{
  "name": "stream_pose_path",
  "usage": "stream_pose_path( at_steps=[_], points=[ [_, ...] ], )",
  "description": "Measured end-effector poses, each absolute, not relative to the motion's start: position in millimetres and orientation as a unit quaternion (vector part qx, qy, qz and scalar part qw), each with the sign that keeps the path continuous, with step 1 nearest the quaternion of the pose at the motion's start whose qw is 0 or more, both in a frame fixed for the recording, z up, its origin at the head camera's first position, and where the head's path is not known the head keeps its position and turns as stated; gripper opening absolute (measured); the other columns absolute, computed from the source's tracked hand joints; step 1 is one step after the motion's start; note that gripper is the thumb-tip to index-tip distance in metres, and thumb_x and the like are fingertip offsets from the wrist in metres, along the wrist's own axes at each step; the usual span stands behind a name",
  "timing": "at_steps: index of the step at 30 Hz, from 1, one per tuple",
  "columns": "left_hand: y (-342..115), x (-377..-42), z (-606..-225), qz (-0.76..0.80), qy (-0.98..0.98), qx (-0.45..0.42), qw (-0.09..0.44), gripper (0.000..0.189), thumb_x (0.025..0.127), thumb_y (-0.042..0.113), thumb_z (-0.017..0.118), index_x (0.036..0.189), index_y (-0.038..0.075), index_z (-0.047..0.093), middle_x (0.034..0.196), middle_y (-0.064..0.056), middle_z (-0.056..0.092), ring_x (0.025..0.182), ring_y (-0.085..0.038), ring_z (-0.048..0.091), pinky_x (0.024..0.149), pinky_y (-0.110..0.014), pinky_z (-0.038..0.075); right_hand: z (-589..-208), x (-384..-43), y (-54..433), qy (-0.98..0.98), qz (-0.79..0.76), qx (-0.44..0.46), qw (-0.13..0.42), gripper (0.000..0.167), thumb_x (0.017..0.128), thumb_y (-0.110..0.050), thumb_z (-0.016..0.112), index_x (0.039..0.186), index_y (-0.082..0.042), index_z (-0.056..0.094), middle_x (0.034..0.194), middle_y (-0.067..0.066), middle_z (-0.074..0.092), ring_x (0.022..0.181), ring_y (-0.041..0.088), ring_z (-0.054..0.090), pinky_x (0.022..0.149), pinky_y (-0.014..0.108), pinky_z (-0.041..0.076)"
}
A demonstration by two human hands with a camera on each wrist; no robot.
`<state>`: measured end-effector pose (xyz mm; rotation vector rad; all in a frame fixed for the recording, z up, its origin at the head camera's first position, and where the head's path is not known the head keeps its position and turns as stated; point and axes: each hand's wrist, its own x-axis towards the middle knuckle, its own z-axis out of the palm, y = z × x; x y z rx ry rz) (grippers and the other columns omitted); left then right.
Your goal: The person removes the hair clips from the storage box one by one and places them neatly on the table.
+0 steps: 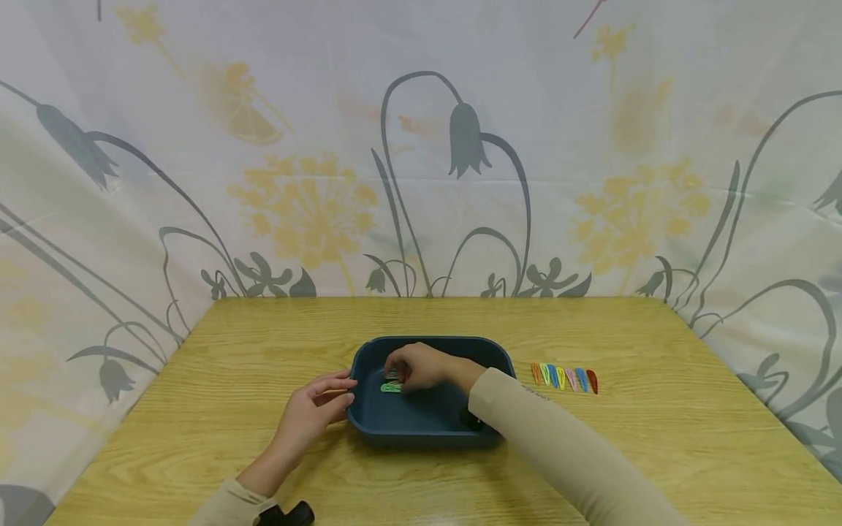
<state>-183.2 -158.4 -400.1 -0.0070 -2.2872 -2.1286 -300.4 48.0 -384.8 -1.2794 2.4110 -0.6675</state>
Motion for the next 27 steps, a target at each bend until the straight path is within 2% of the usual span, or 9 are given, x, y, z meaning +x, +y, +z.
stream_pose_path(
  at_steps=[5,12,27],
  points=[
    [-158.9,-182.9,-400.4,-0.683,-0.730,-0.003,0.007,0.025,0.086,-0.003,0.062,0.110,-0.009,0.063,0.130,-0.015,0.051,0.105,-0.028,0.059,0.075,-0.033,0.056,-384.5,-298.9,45.6,0.840,-0.244,-0.459,0.156,0.032,0.078,0.003,0.071,0.108,-0.005,0.064,0.087,0.003,0.061,0.075,0.009,0.057,0.067,0.019,0.049],
    [-159.9,-183.3,-400.8,-0.683,-0.731,-0.011,0.004,0.025,0.086,-0.002,0.062,0.110,-0.010,0.063,0.131,-0.015,0.050,0.105,-0.030,0.059,0.075,-0.033,0.056,-383.3,-296.2,43.8,0.846,-0.229,-0.450,0.171,0.033,0.080,0.005,0.069,0.110,-0.006,0.064,0.086,0.002,0.061,0.077,0.011,0.058,0.068,0.019,0.050],
    [-160.1,-183.5,-400.2,-0.680,-0.733,-0.012,0.000,0.025,0.086,-0.003,0.061,0.111,-0.009,0.062,0.131,-0.015,0.050,0.106,-0.030,0.058,0.076,-0.033,0.056,-377.9,-294.2,43.4,0.832,-0.247,-0.464,0.179,0.028,0.085,0.006,0.060,0.109,-0.007,0.065,0.080,-0.001,0.060,0.069,0.006,0.053,0.062,0.019,0.047]
  ],
)
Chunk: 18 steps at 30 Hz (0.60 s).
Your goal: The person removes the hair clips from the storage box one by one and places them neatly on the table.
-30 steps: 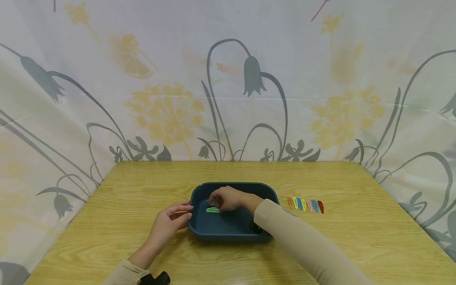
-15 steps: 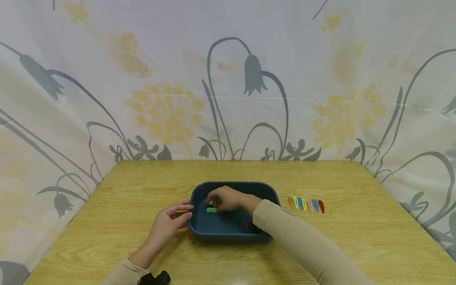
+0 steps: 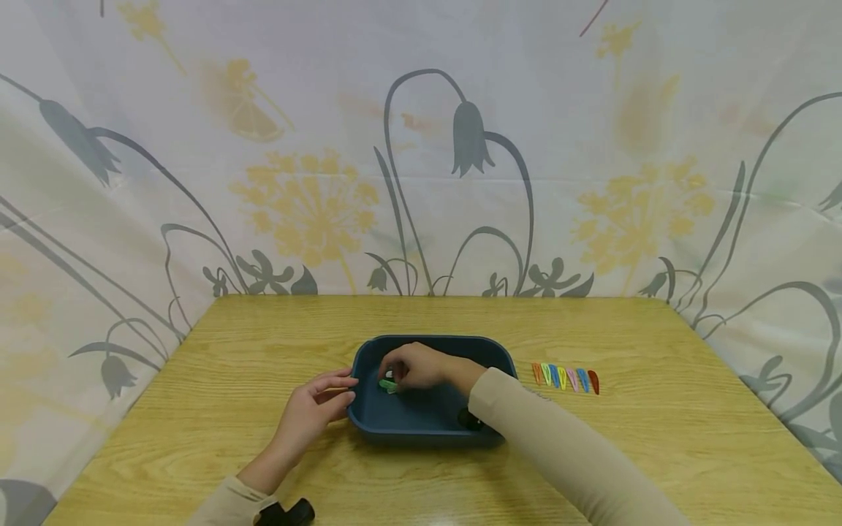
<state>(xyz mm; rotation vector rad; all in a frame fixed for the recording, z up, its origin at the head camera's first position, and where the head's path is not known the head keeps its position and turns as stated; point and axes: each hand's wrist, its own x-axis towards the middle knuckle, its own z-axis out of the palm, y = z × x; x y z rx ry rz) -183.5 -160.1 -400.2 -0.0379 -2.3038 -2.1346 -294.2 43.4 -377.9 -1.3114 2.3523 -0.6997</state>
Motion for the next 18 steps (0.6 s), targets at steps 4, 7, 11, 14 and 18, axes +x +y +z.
stream_pose_path(
  at_steps=[4,7,11,14,18],
  points=[
    [-160,-183,-399,-0.678,-0.735,-0.008,0.000,0.026,0.086,-0.002,0.062,0.112,-0.009,0.062,0.131,-0.015,0.050,0.107,-0.029,0.058,0.077,-0.033,0.055,-373,-293,45,0.829,-0.278,-0.451,0.180,0.026,0.087,0.005,0.058,0.110,-0.005,0.064,0.079,0.000,0.059,0.066,0.007,0.053,0.060,0.020,0.047],
    [-159,-182,-398,-0.678,-0.735,-0.003,0.003,0.026,0.086,-0.002,0.062,0.111,-0.009,0.063,0.130,-0.015,0.051,0.106,-0.029,0.058,0.076,-0.032,0.056,-369,-291,47,0.824,-0.302,-0.445,0.178,0.025,0.088,0.005,0.057,0.110,-0.005,0.063,0.078,-0.001,0.059,0.066,0.010,0.056,0.060,0.021,0.049],
    [-158,-182,-398,-0.676,-0.736,-0.001,0.009,0.024,0.086,-0.003,0.062,0.110,-0.008,0.064,0.129,-0.015,0.052,0.105,-0.028,0.059,0.075,-0.032,0.056,-365,-290,51,0.821,-0.331,-0.435,0.167,0.025,0.088,0.003,0.059,0.111,-0.005,0.062,0.078,-0.002,0.058,0.068,0.015,0.058,0.060,0.023,0.049],
    [-158,-183,-398,-0.674,-0.739,-0.002,0.010,0.024,0.086,-0.003,0.062,0.109,-0.008,0.064,0.129,-0.015,0.052,0.105,-0.029,0.059,0.075,-0.033,0.056,-361,-289,55,0.819,-0.350,-0.427,0.157,0.026,0.087,0.002,0.061,0.112,-0.005,0.061,0.079,-0.001,0.057,0.071,0.020,0.059,0.061,0.024,0.050],
    [-158,-183,-398,-0.673,-0.740,-0.004,0.009,0.024,0.086,-0.003,0.062,0.109,-0.008,0.064,0.129,-0.016,0.051,0.105,-0.029,0.059,0.075,-0.033,0.056,-356,-288,59,0.819,-0.365,-0.419,0.143,0.027,0.087,0.002,0.063,0.113,-0.006,0.060,0.080,0.000,0.056,0.073,0.018,0.059,0.065,0.024,0.051]
  ],
)
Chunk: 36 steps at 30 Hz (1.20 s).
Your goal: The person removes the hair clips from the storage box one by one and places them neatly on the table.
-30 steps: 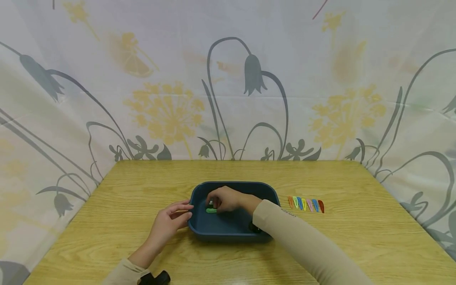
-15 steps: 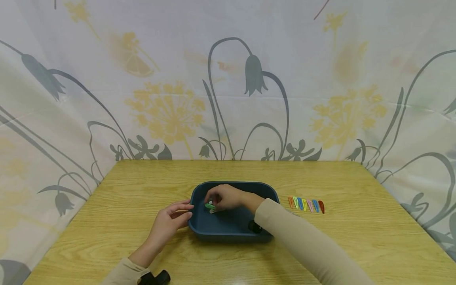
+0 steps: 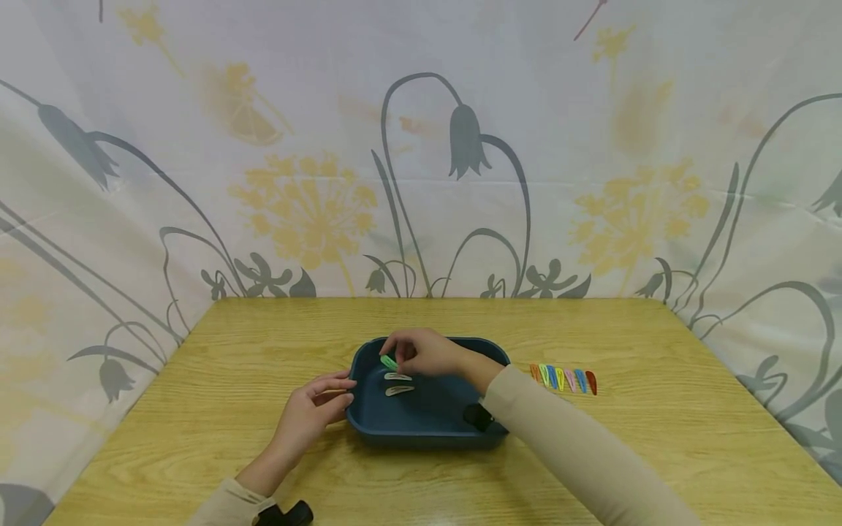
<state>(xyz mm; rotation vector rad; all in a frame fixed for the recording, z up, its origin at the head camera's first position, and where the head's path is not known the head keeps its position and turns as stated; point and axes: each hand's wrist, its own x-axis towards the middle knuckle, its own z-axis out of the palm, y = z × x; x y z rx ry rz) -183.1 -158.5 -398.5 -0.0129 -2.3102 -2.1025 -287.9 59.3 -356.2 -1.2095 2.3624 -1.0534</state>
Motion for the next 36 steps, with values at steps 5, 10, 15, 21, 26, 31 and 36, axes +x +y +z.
stream_pose_path(
  at_steps=[5,10,15,21,26,31,36],
  points=[
    [-159,-183,-398,-0.675,-0.737,-0.004,0.014,0.024,0.085,-0.004,0.062,0.108,-0.009,0.064,0.128,-0.016,0.052,0.103,-0.029,0.060,0.074,-0.032,0.056,-350,-288,66,0.816,-0.389,-0.409,0.129,0.028,0.086,0.002,0.063,0.113,-0.006,0.060,0.080,0.001,0.055,0.071,0.013,0.056,0.067,0.025,0.051],
    [-158,-182,-398,-0.676,-0.736,-0.004,0.015,0.024,0.085,-0.004,0.062,0.108,-0.009,0.064,0.128,-0.016,0.052,0.103,-0.029,0.060,0.074,-0.032,0.056,-348,-290,76,0.815,-0.412,-0.388,0.125,0.027,0.087,0.002,0.062,0.112,-0.007,0.059,0.079,0.002,0.055,0.067,0.015,0.053,0.062,0.026,0.048],
    [-158,-182,-398,-0.676,-0.737,-0.001,0.015,0.023,0.085,-0.005,0.061,0.108,-0.009,0.064,0.129,-0.016,0.051,0.103,-0.029,0.060,0.074,-0.032,0.056,-344,-293,88,0.808,-0.427,-0.394,0.103,0.028,0.085,0.004,0.063,0.112,-0.004,0.059,0.080,0.004,0.056,0.068,0.016,0.054,0.064,0.028,0.050],
    [-157,-182,-399,-0.677,-0.735,0.001,0.018,0.023,0.085,-0.005,0.062,0.108,-0.009,0.064,0.129,-0.016,0.051,0.101,-0.028,0.061,0.073,-0.032,0.056,-339,-294,104,0.811,-0.441,-0.377,0.080,0.030,0.085,0.004,0.063,0.113,-0.003,0.058,0.081,0.004,0.056,0.071,0.017,0.054,0.065,0.029,0.050],
    [-157,-182,-399,-0.675,-0.737,-0.003,0.021,0.023,0.086,-0.003,0.062,0.108,-0.009,0.064,0.129,-0.016,0.051,0.102,-0.028,0.061,0.073,-0.032,0.056,-335,-295,117,0.812,-0.453,-0.362,0.066,0.029,0.084,0.004,0.064,0.112,-0.002,0.059,0.082,0.005,0.056,0.071,0.019,0.054,0.063,0.030,0.049],
    [-157,-183,-398,-0.674,-0.739,-0.002,0.020,0.024,0.086,-0.004,0.062,0.109,-0.010,0.064,0.129,-0.017,0.051,0.103,-0.030,0.060,0.073,-0.032,0.056,-331,-294,131,0.817,-0.456,-0.348,0.055,0.029,0.084,0.004,0.063,0.112,-0.002,0.058,0.083,0.006,0.055,0.072,0.021,0.054,0.063,0.032,0.049],
    [-156,-183,-398,-0.676,-0.737,0.000,0.018,0.024,0.085,-0.005,0.062,0.109,-0.011,0.063,0.128,-0.017,0.051,0.103,-0.032,0.060,0.073,-0.032,0.056,-328,-294,144,0.819,-0.464,-0.330,0.067,0.030,0.086,0.003,0.062,0.114,-0.002,0.057,0.084,0.007,0.055,0.073,0.022,0.054,0.064,0.033,0.049]
  ],
)
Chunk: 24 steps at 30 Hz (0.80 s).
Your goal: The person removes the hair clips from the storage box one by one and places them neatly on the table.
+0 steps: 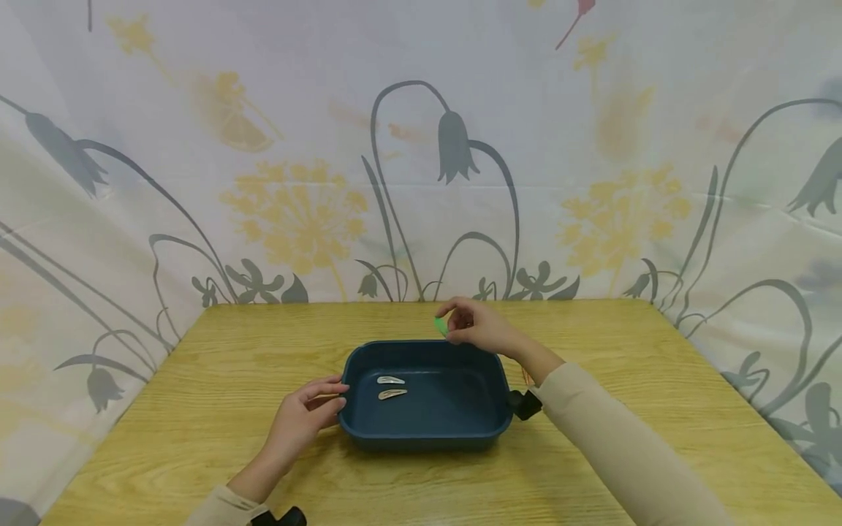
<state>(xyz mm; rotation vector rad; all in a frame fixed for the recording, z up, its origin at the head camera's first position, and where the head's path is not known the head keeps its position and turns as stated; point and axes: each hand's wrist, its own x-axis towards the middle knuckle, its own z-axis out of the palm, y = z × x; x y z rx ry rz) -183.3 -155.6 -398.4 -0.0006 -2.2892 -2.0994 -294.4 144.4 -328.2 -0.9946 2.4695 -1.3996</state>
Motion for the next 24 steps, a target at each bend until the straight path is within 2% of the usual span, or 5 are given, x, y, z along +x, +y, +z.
stream_pose_path(
  at_steps=[9,16,24],
  points=[
    [-156,-183,-398,-0.675,-0.738,-0.001,0.019,0.024,0.085,-0.005,0.062,0.109,-0.011,0.063,0.129,-0.017,0.051,0.104,-0.033,0.059,0.073,-0.032,0.056,-328,-293,169,0.816,-0.487,-0.302,0.071,0.029,0.087,0.001,0.061,0.116,-0.001,0.056,0.086,0.011,0.055,0.078,0.036,0.056,0.074,0.054,0.050],
    [-156,-183,-398,-0.675,-0.737,-0.004,0.018,0.025,0.086,-0.004,0.062,0.109,-0.011,0.063,0.129,-0.016,0.051,0.104,-0.033,0.059,0.073,-0.032,0.056,-333,-292,192,0.827,-0.483,-0.280,0.063,0.030,0.089,0.000,0.060,0.118,0.001,0.054,0.087,0.012,0.056,0.079,0.030,0.057,0.070,0.034,0.054],
    [-156,-182,-397,-0.672,-0.740,-0.001,0.020,0.025,0.086,-0.004,0.061,0.110,-0.011,0.063,0.129,-0.017,0.051,0.105,-0.033,0.059,0.073,-0.033,0.056,-336,-288,215,0.830,-0.492,-0.255,0.055,0.032,0.088,0.000,0.061,0.119,0.004,0.053,0.087,0.014,0.056,0.079,0.034,0.058,0.069,0.033,0.054]
  ],
)
